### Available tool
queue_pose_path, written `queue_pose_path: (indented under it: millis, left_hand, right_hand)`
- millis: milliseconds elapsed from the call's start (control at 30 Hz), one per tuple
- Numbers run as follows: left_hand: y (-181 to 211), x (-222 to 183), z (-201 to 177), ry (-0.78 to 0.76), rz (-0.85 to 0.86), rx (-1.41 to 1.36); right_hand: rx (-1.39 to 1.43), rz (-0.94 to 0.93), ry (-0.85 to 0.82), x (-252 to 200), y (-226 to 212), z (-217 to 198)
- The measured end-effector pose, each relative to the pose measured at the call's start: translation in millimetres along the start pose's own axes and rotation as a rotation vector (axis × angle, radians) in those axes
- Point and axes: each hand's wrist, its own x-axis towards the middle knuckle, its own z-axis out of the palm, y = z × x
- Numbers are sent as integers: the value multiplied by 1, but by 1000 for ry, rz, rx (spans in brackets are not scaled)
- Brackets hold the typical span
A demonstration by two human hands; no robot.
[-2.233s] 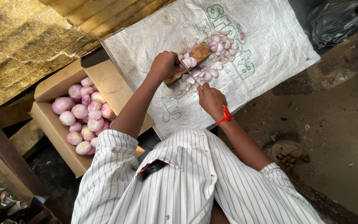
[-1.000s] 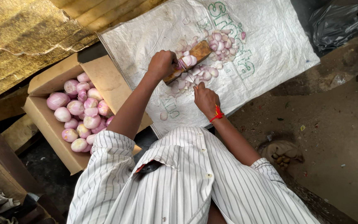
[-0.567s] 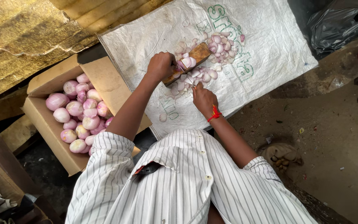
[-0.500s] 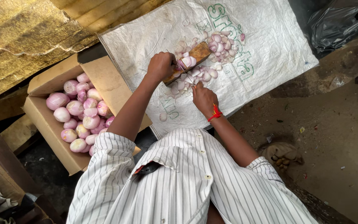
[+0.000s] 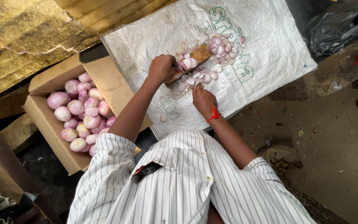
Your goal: The person repeatedly picks red onions from a cardboard box and chops them into small pieces on a wooden block using a large knife. The chopped onions accumulate on a white sack spread on the floor.
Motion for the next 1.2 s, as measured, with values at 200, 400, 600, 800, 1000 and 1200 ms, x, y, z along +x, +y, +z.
queue_pose_path:
  millis: [200,400,600,800,1000,1200]
  left_hand:
    - [6,-5,-1,-2,-53,-45]
    - [9,-1,-7,-35,-32,34]
    - [0,-4,-2,14,-39,-57]
    - [5,-20,8,130,-58,-46]
    - [15,-23,11,108,24,65]
    - [20,-1,9,67,117,180]
  right_hand:
    - [75,45,-44,-21,-5,-33]
    - [77,33,-55,-19,-7,-27]
    - [44,21,28,-7,-1,13]
    - [162,70,39,-9,8,35]
    - [310,116,73,-14,21,28]
    - [229,122,64,-34,10,0]
